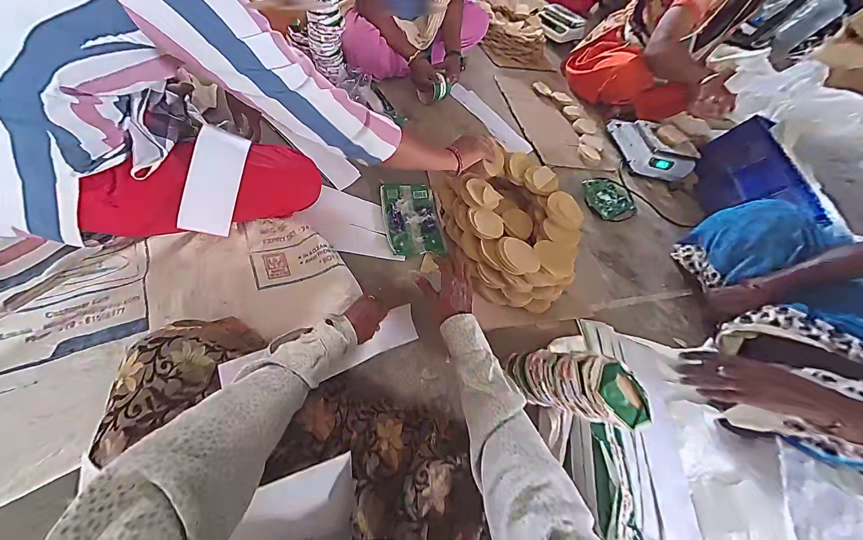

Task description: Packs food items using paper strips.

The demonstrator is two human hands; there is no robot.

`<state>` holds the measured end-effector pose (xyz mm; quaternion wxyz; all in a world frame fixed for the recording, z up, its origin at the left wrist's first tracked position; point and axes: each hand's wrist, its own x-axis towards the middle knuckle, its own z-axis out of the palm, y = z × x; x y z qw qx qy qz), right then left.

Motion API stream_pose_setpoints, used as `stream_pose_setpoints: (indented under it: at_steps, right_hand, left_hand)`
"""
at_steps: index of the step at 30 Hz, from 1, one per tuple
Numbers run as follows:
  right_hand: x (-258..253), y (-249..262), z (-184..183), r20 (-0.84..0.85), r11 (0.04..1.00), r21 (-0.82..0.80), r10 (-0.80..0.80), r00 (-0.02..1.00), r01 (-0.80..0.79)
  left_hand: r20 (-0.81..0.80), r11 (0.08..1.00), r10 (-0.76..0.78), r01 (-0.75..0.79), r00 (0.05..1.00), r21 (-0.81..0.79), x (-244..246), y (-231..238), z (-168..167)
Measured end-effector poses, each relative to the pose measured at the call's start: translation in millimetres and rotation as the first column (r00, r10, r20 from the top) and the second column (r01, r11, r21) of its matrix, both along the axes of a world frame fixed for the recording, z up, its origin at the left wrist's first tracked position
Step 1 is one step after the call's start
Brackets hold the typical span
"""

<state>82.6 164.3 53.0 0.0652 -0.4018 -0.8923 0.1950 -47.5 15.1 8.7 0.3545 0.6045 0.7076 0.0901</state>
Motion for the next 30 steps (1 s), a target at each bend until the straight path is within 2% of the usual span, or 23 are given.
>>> stream_pose_setpoints:
  at_steps: [3,5,7,10,14,17,20,22,24,27,28,30]
  right_hand:
    - [-49.6,41.9,3.5,0.172,0.999,-0.032,0.034,0.984,-0.029]
    - [-76.1,67.5,-2.5,0.238,0.998,-0.025,0.056,0.970,-0.052]
    - [-96.1,85.9,-10.6,0.296,0.998,-0.012,0.069,0.953,-0.068]
    - [-115.6,103.5,-23.0,0.405,0.993,0.023,0.095,0.909,-0.114]
    - [-123.5,112.7,-40.7,0.479,0.982,0.029,0.149,0.865,-0.185]
    - [-120.7,104.7,-38.6,0.382,0.986,0.084,0.101,0.918,-0.143]
    - [-107.5,83.4,-22.8,0.227,0.995,0.097,-0.002,0.974,-0.021]
    - [-82.6,66.3,-16.3,0.123,0.999,0.018,-0.042,0.992,0.040]
    - [-49.1,47.1,-19.8,-0.031,0.987,-0.147,-0.076,0.997,0.071]
    - [2.9,11.9,-45.5,-0.196,0.902,-0.430,-0.123,0.973,0.028]
    - [13.6,1.6,-51.5,-0.212,0.878,-0.479,-0.123,0.969,0.007]
    - [28.3,-15.3,-64.4,-0.240,0.884,-0.466,-0.083,0.967,-0.040]
  left_hand:
    - [-0.026,0.999,-0.021,0.022,0.999,0.035,8.6,6.3,-6.9]
    - [-0.068,0.992,-0.112,0.116,0.991,0.056,11.4,3.0,-8.1]
    - [-0.040,0.990,-0.140,0.140,0.989,0.006,16.2,1.0,-4.4]
    - [0.104,0.996,-0.045,0.053,0.994,-0.077,21.7,1.4,-2.6]
    - [0.113,0.993,-0.047,0.058,0.993,-0.098,21.8,-0.4,-9.1]
    - [0.121,0.996,0.002,0.009,0.993,-0.090,24.1,-0.6,-8.2]
    - [0.107,0.989,0.084,-0.070,0.991,-0.128,27.5,-0.7,-4.2]
    - [0.083,0.989,0.110,-0.100,0.990,-0.113,28.1,-3.9,-5.2]
    - [0.075,0.990,0.136,-0.133,0.988,-0.050,28.7,-7.5,-10.1]
    - [0.087,0.990,0.132,-0.127,0.987,-0.066,29.0,-8.7,-10.4]
    - [0.080,0.990,0.124,-0.117,0.989,-0.081,28.0,-6.9,-8.3]
    - [0.061,0.989,0.118,-0.112,0.991,-0.098,27.5,-5.3,-4.5]
